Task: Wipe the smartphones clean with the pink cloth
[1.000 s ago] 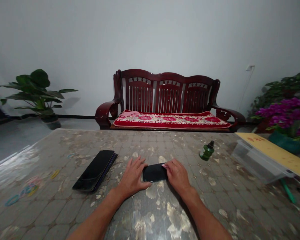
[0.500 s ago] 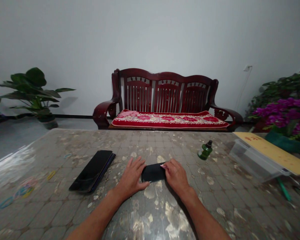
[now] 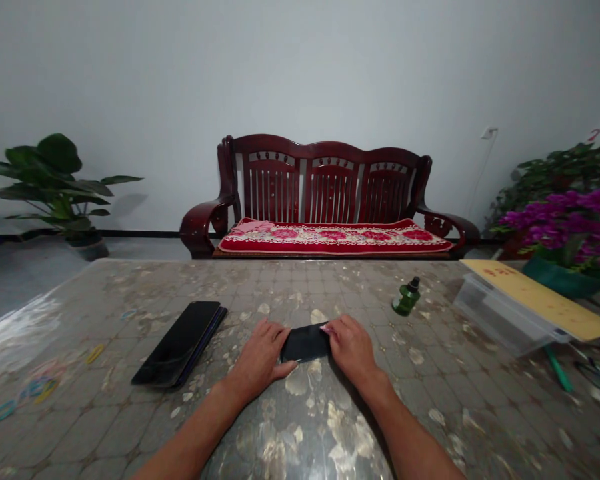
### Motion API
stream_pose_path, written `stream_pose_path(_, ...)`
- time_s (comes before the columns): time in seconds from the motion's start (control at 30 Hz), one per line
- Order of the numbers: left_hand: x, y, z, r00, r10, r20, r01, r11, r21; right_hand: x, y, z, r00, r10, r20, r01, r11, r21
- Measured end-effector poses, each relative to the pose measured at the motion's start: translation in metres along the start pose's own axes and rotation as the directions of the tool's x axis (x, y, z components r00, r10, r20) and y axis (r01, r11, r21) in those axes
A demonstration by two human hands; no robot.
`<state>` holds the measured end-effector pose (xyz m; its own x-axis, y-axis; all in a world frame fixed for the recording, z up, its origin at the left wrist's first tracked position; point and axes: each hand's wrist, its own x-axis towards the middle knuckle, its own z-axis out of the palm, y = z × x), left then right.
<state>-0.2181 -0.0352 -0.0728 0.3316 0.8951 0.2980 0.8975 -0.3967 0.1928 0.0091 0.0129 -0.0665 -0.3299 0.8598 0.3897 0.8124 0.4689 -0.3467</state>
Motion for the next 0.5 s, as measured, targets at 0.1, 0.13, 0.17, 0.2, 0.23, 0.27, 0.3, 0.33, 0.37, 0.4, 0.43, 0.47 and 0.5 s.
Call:
stream_pose_path(0.1,0.003,0.002,-0.004,1.0,-0.016,0.012,0.016,1.0,-0.009,0.009,0.022,-0.004,0.976,0.17,-0.133,-0.15,0.978,0.145)
stream_pose_path(0.13,0.003,0.002,-0.005,1.0,-0.014,0.014,0.014,1.0,-0.015,0.012,0.027,-0.005,0.961,0.209,-0.181,-0.17,0.964,0.206)
stream_pose_path(0.17,0.004,0.001,-0.005,1.0,-0.009,0.018,0.01,1.0,-0.02,0.013,0.03,-0.005,0.945,0.234,-0.227,-0.172,0.95,0.263)
stream_pose_path(0.2,0.005,0.0,-0.005,1.0,-0.005,0.021,0.005,1.0,-0.023,0.014,0.031,-0.006,0.931,0.245,-0.27,-0.157,0.938,0.309)
stream_pose_path(0.23,0.006,-0.001,-0.005,1.0,-0.002,0.025,0.003,1.0,-0.027,0.015,0.03,-0.006,0.919,0.246,-0.308,-0.133,0.929,0.345)
stream_pose_path(0.27,0.006,-0.003,-0.005,1.0,-0.003,0.031,0.004,1.0,-0.031,0.015,0.028,-0.007,0.909,0.242,-0.339,-0.107,0.922,0.372)
stream_pose_path(0.3,0.007,-0.004,-0.005,0.999,-0.008,0.037,0.009,0.999,-0.037,0.015,0.025,-0.007,0.902,0.236,-0.362,-0.082,0.916,0.393)
stream_pose_path(0.33,0.008,-0.005,-0.005,0.999,-0.018,0.039,0.019,0.999,-0.044,0.015,0.023,-0.007,0.898,0.228,-0.376,-0.061,0.911,0.408)
stream_pose_path(0.37,0.009,-0.006,-0.005,0.999,-0.031,0.037,0.033,0.998,-0.051,0.014,0.02,-0.007,0.897,0.218,-0.383,-0.042,0.908,0.418)
stream_pose_path(0.4,0.009,-0.007,-0.005,0.998,-0.047,0.031,0.049,0.997,-0.057,0.013,0.018,-0.006,0.901,0.202,-0.385,-0.023,0.906,0.422)
stream_pose_path(0.43,0.01,-0.008,-0.004,0.998,-0.064,0.021,0.066,0.996,-0.062,0.012,0.017,-0.006,0.905,0.183,-0.385,-0.004,0.907,0.421)
stream_pose_path(0.47,0.01,-0.008,-0.004,0.997,-0.081,0.012,0.082,0.994,-0.065,0.011,0.016,-0.005,0.91,0.159,-0.384,0.015,0.911,0.412)
stream_pose_path(0.5,0.011,-0.009,-0.004,0.995,-0.097,0.006,0.097,0.993,-0.064,0.011,0.016,-0.004,0.913,0.134,-0.384,0.033,0.917,0.397)
